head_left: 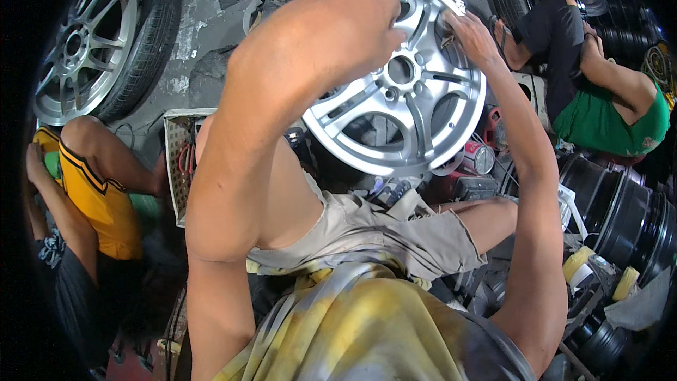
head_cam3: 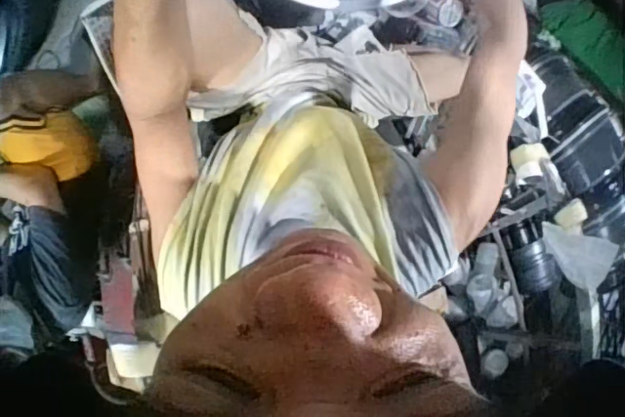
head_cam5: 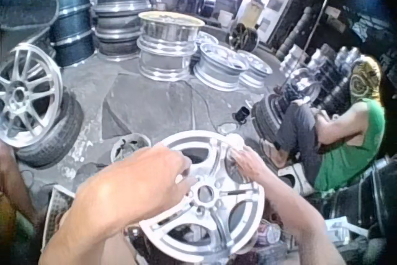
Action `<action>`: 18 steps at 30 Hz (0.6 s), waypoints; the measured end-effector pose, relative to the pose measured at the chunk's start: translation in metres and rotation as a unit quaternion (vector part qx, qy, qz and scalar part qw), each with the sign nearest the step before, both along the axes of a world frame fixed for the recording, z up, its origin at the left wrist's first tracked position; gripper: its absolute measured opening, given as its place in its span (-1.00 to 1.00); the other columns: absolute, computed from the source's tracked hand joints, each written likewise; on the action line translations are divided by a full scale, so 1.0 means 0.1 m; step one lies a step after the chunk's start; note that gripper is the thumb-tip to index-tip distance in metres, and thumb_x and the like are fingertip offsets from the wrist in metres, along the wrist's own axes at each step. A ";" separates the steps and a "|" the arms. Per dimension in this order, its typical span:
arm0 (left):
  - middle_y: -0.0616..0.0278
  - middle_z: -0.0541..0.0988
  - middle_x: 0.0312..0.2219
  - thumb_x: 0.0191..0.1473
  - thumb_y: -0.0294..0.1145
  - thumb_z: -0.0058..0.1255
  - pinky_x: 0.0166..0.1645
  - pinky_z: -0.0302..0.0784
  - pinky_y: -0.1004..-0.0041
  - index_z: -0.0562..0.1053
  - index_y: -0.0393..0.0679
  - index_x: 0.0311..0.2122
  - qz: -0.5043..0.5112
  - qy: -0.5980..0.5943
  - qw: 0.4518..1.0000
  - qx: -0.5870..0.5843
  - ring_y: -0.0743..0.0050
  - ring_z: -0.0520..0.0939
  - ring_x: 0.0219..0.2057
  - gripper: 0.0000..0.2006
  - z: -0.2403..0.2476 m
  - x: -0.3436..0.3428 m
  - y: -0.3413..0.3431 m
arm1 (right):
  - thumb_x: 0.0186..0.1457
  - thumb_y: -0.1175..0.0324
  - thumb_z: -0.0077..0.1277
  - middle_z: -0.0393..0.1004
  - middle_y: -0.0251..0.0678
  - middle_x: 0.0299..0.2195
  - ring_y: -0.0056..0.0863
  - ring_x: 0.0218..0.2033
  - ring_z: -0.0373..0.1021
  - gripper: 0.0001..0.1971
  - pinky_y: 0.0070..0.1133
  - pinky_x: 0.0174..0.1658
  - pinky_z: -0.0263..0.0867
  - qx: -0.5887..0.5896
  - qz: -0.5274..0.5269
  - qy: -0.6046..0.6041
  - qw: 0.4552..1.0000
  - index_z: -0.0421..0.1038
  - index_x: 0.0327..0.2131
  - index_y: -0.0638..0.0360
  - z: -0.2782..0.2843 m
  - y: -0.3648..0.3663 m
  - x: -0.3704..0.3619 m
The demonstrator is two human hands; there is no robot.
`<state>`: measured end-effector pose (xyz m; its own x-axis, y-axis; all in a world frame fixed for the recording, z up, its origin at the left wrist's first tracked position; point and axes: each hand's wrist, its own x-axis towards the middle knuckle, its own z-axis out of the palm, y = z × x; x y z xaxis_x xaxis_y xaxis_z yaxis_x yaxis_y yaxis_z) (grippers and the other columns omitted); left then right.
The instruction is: The person scrubs a silver car wheel rim with a small brush and a cleaning solution. They work on the spokes and the central hub area, repeatedly dipping the brush into a container of liquid. The person is sitting on the floor in a workshop environment.
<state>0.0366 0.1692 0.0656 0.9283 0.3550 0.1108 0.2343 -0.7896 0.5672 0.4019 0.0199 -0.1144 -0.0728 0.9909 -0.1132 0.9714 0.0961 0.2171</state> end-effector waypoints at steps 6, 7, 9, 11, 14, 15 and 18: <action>-0.11 0.67 -0.34 0.19 -0.26 0.06 -0.17 0.61 0.28 0.60 -0.34 -0.14 -0.023 0.005 0.999 -0.034 0.05 0.70 -0.35 -0.68 -0.02 0.05 0.00 | -0.04 0.63 0.03 0.49 -0.05 -0.16 -0.06 -0.04 0.42 -0.53 -0.24 0.11 0.31 0.061 -0.083 0.068 0.992 0.33 0.02 0.23 0.02 -2.04 -0.36; -0.11 0.67 -0.34 0.19 -0.25 0.06 -0.17 0.62 0.28 0.60 -0.34 -0.13 -0.011 0.014 0.999 -0.040 0.05 0.71 -0.35 -0.67 -0.01 0.02 -0.01 | -0.05 0.64 0.01 0.49 -0.05 -0.20 -0.06 -0.08 0.43 -0.56 -0.22 0.05 0.33 0.041 -0.133 0.128 0.982 0.36 -0.02 0.24 0.04 -2.15 -0.66; -0.12 0.68 -0.32 0.20 -0.21 0.06 -0.16 0.62 0.30 0.60 -0.32 -0.12 0.007 0.036 0.998 -0.051 0.06 0.71 -0.33 -0.65 0.00 -0.07 0.00 | 0.03 0.60 -0.04 0.50 -0.04 -0.25 -0.04 -0.14 0.45 -0.67 -0.20 -0.05 0.36 -0.002 -0.212 0.196 0.957 0.40 -0.08 0.25 0.06 -2.22 -1.41; -0.16 0.65 -0.39 0.20 -0.20 0.01 -0.15 0.59 0.16 0.60 -0.29 -0.17 0.003 0.058 0.998 -0.040 -0.12 0.68 -0.31 -0.67 0.33 -0.10 -0.16 | 0.09 0.58 -0.10 0.49 -0.06 -0.23 -0.04 -0.16 0.45 -0.73 -0.23 -0.10 0.37 0.004 -0.280 0.192 0.940 0.41 -0.11 0.22 0.08 -2.28 -2.18; -0.19 0.64 -0.39 0.20 -0.17 -0.02 -0.13 0.57 0.10 0.60 -0.26 -0.19 -0.026 0.113 0.992 -0.050 -0.19 0.67 -0.28 -0.66 0.41 -0.02 -0.17 | 0.12 0.59 -0.11 0.51 -0.07 -0.15 -0.03 -0.08 0.44 -0.78 -0.30 -0.01 0.37 0.029 -0.266 0.319 0.909 0.41 -0.15 0.18 0.34 -2.09 -2.79; -0.19 0.64 -0.38 0.20 -0.16 -0.02 -0.11 0.57 0.10 0.60 -0.26 -0.18 -0.041 0.134 0.988 -0.059 -0.18 0.67 -0.27 -0.65 0.40 0.01 -0.16 | 0.13 0.55 -0.10 0.54 -0.10 -0.11 -0.06 -0.01 0.44 -0.76 -0.32 0.08 0.36 0.023 -0.288 0.361 0.887 0.46 -0.14 0.18 0.34 -2.13 -2.80; -0.21 0.64 -0.32 0.19 -0.14 0.00 -0.09 0.56 0.09 0.60 -0.25 -0.16 -0.010 0.216 0.968 -0.124 -0.17 0.67 -0.23 -0.64 0.59 0.04 -0.23 | 0.08 0.55 -0.06 0.55 -0.12 -0.11 -0.15 -0.01 0.45 -0.70 -0.33 0.09 0.35 0.055 -0.219 0.294 0.929 0.51 -0.09 0.17 0.29 -2.38 -2.28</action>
